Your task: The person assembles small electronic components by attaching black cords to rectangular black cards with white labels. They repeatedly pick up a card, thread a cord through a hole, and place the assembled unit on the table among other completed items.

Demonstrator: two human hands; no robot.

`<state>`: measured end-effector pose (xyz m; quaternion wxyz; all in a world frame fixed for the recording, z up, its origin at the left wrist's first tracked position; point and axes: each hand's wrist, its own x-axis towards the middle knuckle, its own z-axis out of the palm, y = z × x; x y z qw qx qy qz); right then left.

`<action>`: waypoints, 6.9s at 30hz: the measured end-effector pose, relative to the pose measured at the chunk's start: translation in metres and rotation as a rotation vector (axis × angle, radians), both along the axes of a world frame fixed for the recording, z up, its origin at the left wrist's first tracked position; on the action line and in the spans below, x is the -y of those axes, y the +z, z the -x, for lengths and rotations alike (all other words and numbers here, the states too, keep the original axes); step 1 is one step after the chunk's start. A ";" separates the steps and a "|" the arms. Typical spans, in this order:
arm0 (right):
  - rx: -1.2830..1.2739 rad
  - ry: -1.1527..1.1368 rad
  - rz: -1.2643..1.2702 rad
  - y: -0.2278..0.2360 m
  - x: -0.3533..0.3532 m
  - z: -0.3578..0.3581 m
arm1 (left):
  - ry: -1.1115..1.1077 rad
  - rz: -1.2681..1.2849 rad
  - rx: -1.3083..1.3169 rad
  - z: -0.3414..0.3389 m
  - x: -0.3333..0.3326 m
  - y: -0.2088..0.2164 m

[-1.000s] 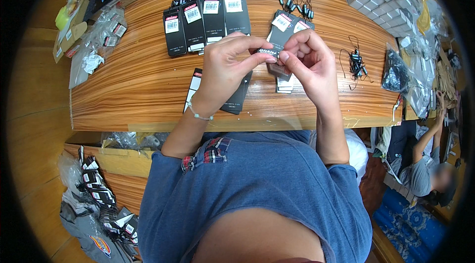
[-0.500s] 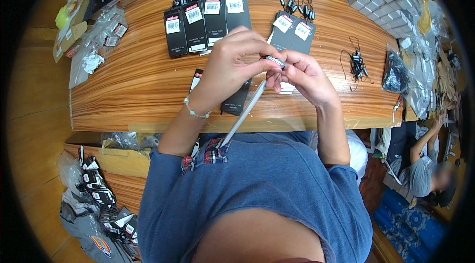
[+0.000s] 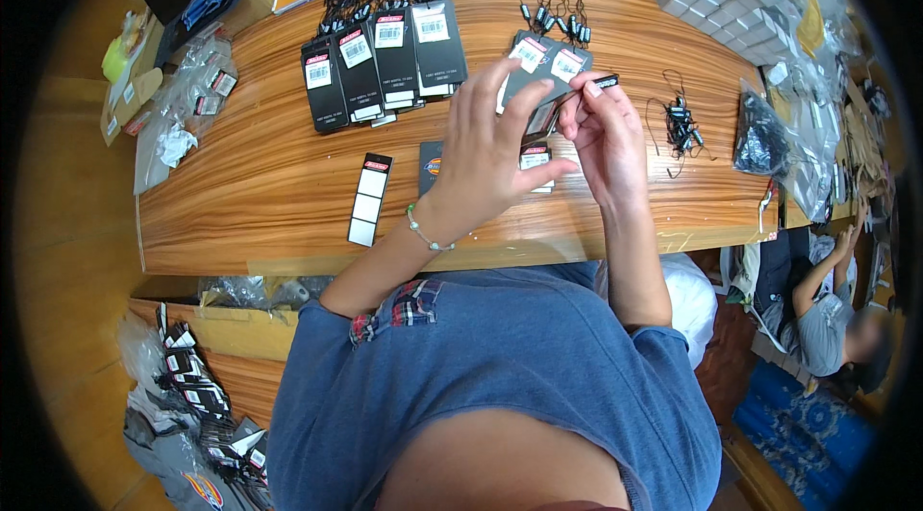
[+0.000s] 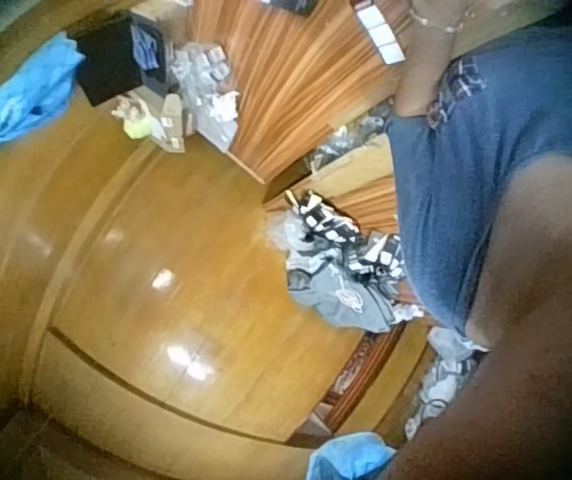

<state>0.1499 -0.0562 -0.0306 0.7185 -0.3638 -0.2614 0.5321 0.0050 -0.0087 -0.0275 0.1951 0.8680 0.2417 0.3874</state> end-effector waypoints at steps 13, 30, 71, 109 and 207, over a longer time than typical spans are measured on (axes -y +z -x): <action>0.559 -0.103 0.123 0.017 -0.022 -0.065 | -0.294 0.908 0.182 -0.035 -0.039 0.000; 0.021 0.059 -0.234 0.024 -0.055 -0.099 | -0.658 1.269 0.342 -0.046 -0.068 -0.022; 0.815 0.033 0.493 -0.067 -0.243 -0.186 | -1.508 0.462 0.189 -0.015 0.082 0.099; 1.598 1.052 -0.718 0.169 0.150 0.011 | -1.011 -0.217 -0.845 0.207 0.120 0.290; 0.393 -0.459 -0.126 0.025 0.064 -0.095 | -0.387 1.248 0.201 0.069 -0.010 -0.023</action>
